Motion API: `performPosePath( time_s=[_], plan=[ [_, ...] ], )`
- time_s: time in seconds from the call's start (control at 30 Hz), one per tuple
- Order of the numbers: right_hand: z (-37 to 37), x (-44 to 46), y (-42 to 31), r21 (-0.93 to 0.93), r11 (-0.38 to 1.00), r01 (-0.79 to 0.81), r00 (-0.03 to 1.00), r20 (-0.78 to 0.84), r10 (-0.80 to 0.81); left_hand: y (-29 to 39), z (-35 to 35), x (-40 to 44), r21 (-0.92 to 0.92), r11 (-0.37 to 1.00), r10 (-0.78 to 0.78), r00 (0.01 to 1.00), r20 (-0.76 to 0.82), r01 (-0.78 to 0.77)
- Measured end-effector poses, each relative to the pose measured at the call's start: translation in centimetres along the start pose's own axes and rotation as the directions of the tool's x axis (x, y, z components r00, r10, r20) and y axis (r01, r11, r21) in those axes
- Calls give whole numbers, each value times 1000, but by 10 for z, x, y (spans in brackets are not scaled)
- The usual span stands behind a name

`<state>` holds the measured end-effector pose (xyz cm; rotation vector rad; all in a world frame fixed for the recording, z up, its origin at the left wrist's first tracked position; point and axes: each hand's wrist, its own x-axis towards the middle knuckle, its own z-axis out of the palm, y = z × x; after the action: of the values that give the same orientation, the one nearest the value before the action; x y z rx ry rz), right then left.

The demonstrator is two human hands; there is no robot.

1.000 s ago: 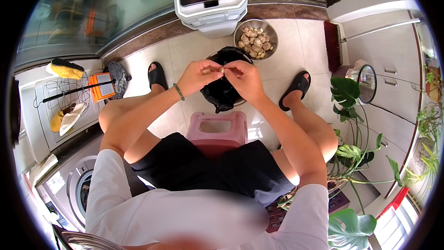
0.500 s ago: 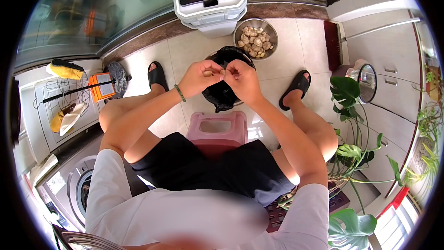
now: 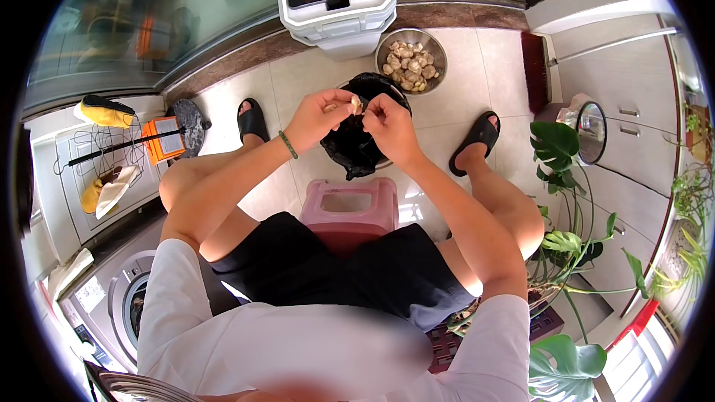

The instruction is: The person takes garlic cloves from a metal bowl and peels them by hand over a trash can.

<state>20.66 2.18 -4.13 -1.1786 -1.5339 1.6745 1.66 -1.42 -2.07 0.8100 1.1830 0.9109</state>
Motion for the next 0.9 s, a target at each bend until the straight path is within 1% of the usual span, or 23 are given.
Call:
performPosePath(
  time_s=[0.03,0.1,0.17,0.2,0.27,0.3,0.37,0.4,0.47,0.6,0.67,0.7,0.77,0.8,0.87,0.9],
  plan=[
    [0,1,1,17,1000,-7,1000,-1,7,0,0,1,-36,999,-31,1000,-1,31],
    [-1,1,2,33,999,-15,1000,-3,15,-1,0,2,-40,998,-38,999,-9,38],
    [-3,1,0,-35,999,-36,999,19,37,0,0,2,-44,998,-44,999,-17,44],
    [-4,1,1,-35,999,-37,999,19,37,1,-1,2,-44,998,-51,999,-15,51],
    [-4,0,2,-167,986,-22,999,39,29,1,-1,2,-45,997,-59,998,-13,58],
    [-4,0,0,-167,986,-22,999,38,29,0,0,2,-60,997,-51,998,-27,49],
    [-4,-1,-3,-246,969,29,997,70,-12,0,0,2,-76,996,-44,998,-41,40],
    [-4,-1,-5,-246,969,29,997,70,-12,1,0,2,-77,996,-43,998,-39,40],
    [-4,-1,-9,-293,952,83,996,60,-68,1,-1,1,-79,996,-44,998,-36,41],
    [-3,0,-13,-291,953,86,996,31,-81,-1,-4,0,-60,998,-29,999,-16,28],
    [-3,1,-18,-116,983,145,988,-33,-149,-1,-4,0,-59,998,-24,1000,-6,24],
    [-2,1,-23,-116,983,145,988,-33,-149,-1,-4,0,-54,997,-50,999,11,51],
    [0,2,-34,-144,942,302,947,-67,-314,0,-4,-1,-48,996,-77,997,27,78],
    [-2,2,-36,-145,942,302,947,-67,-314,1,-4,-1,-41,995,-85,995,50,87],
    [-7,3,-38,-299,882,365,929,50,-367,2,-4,-1,-32,995,-92,993,72,95],
    [-8,3,-38,-299,881,366,928,50,-368,2,-4,-2,-35,996,-84,993,79,87]
  ],
)
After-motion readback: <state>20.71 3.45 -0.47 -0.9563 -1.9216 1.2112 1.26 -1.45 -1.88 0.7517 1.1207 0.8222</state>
